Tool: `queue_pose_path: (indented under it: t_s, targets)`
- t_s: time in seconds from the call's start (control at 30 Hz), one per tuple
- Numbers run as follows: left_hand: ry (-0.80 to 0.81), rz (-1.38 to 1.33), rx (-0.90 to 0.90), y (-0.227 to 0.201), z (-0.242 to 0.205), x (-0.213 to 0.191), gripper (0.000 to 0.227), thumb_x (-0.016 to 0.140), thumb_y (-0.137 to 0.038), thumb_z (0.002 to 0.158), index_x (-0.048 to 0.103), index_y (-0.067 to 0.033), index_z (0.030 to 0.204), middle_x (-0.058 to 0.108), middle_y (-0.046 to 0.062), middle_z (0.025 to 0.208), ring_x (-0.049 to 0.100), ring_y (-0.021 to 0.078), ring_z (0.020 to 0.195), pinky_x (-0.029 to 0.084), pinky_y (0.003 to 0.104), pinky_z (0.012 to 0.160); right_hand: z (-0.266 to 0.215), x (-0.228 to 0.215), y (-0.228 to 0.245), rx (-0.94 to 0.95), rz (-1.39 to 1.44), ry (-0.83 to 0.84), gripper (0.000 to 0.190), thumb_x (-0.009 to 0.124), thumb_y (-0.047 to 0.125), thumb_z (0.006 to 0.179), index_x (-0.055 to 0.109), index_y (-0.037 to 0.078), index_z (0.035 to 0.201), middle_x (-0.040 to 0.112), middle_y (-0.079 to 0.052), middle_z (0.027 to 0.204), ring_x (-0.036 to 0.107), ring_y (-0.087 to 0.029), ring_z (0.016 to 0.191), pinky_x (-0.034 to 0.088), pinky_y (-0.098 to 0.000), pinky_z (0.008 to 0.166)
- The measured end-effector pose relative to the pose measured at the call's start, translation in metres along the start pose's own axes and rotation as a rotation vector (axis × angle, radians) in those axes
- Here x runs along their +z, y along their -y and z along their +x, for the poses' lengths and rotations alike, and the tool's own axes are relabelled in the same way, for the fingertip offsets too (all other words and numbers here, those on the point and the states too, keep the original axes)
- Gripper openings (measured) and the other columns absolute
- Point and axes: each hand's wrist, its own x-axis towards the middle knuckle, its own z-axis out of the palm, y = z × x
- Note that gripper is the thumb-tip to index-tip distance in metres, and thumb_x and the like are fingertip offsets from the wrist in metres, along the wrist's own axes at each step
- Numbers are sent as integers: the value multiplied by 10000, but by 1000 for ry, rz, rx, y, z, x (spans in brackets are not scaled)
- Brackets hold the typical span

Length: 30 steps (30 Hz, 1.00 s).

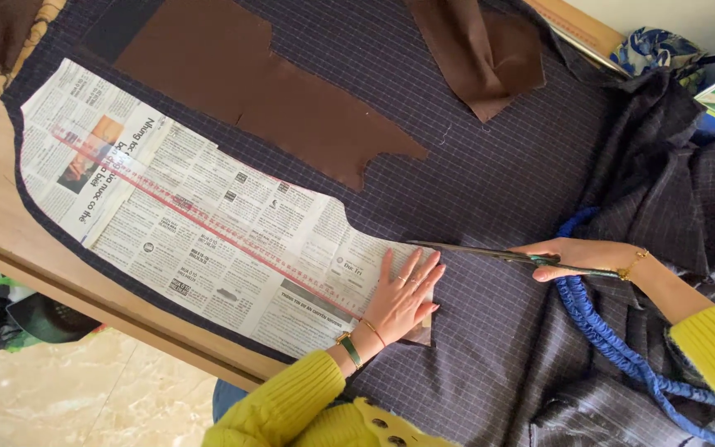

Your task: The person uses shears to cut a piece of dark fabric along the edge of a newspaper pattern placed on a table. After cutting, the person removes the newspaper and arranges the cut fabric pieces on the table.

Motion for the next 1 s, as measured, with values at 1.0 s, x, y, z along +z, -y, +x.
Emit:
queue_pose_path:
  t_s: [1.0]
  targets:
    - [-7,-108,-5,-2,0,8,722,415,-562,1024,235,-238,1643,72,-39,1750,-46,246,1609,36,691,1235,30,15,31,205,-221,-182,830,769,701,737,605,321,1456,738,-85,1348,654,-325,1293,535,-449,1052]
